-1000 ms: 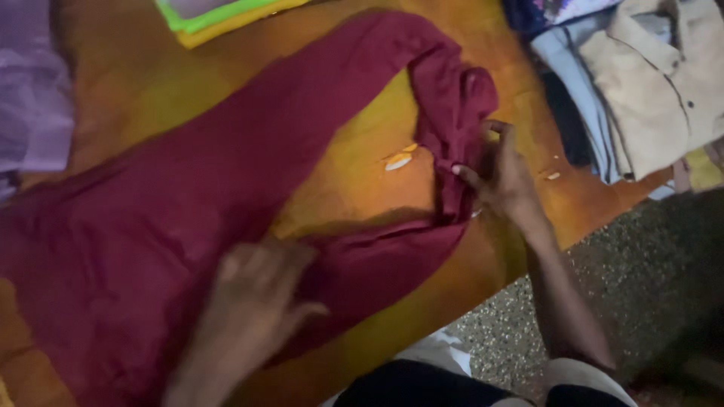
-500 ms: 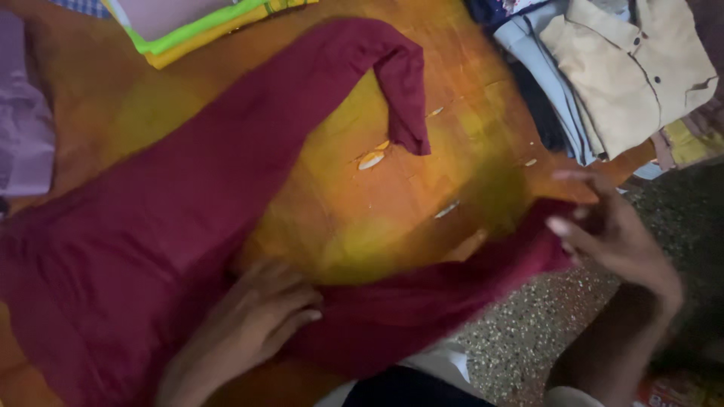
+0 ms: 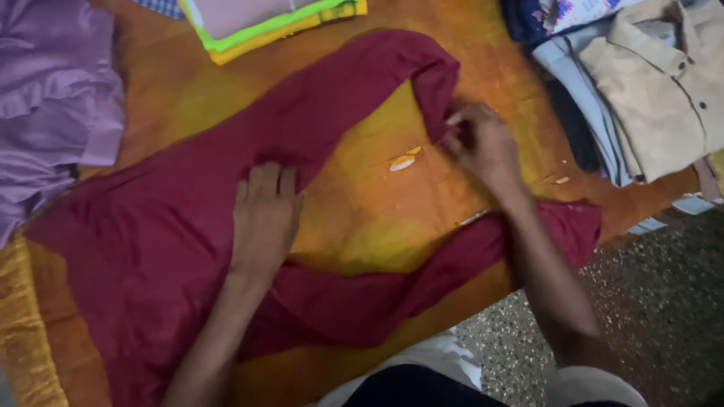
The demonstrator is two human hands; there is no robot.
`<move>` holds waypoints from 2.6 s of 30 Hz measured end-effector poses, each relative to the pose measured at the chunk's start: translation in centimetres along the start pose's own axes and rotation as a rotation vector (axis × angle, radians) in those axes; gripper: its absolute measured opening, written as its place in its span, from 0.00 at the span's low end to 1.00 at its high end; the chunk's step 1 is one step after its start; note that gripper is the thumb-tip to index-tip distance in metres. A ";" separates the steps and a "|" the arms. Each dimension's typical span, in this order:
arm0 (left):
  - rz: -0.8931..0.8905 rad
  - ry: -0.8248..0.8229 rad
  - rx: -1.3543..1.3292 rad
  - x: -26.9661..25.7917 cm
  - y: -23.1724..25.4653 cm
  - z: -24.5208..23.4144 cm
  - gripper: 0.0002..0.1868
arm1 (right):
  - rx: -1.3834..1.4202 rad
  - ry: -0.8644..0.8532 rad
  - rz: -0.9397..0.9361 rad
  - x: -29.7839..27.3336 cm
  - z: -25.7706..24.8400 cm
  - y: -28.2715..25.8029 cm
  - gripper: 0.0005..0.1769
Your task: The person folds a maroon garment by hand on a bed, smooths the fabric, and places it next to other folded clothes.
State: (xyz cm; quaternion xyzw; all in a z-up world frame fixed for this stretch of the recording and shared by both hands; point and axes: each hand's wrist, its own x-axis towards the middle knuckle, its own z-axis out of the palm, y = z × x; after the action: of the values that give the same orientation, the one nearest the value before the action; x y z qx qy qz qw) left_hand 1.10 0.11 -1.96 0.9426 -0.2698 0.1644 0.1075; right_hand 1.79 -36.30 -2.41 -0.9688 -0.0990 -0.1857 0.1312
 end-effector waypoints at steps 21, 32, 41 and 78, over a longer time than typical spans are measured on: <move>-0.330 0.378 -0.538 -1.0 -5.0 -2.9 0.04 | 0.473 0.221 0.314 5.1 -9.5 19.1 0.06; -0.012 -0.148 -0.559 -4.4 -4.9 -4.2 0.09 | -0.316 -0.047 0.131 3.2 -9.2 15.3 0.03; -0.067 0.039 -0.148 -1.1 -7.0 -0.4 0.13 | 0.090 -0.182 -0.397 2.7 -2.3 2.8 0.17; -0.178 -0.107 -0.103 -4.7 -20.8 -3.7 0.20 | 0.246 -0.058 -0.582 12.7 7.2 -8.6 0.17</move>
State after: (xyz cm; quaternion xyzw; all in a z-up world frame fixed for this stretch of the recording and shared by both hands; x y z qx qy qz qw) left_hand 7.72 20.69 -2.70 0.9635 -0.1986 0.0898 0.1553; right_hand 13.66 -24.24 -2.06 -0.8815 -0.3976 -0.1743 0.1856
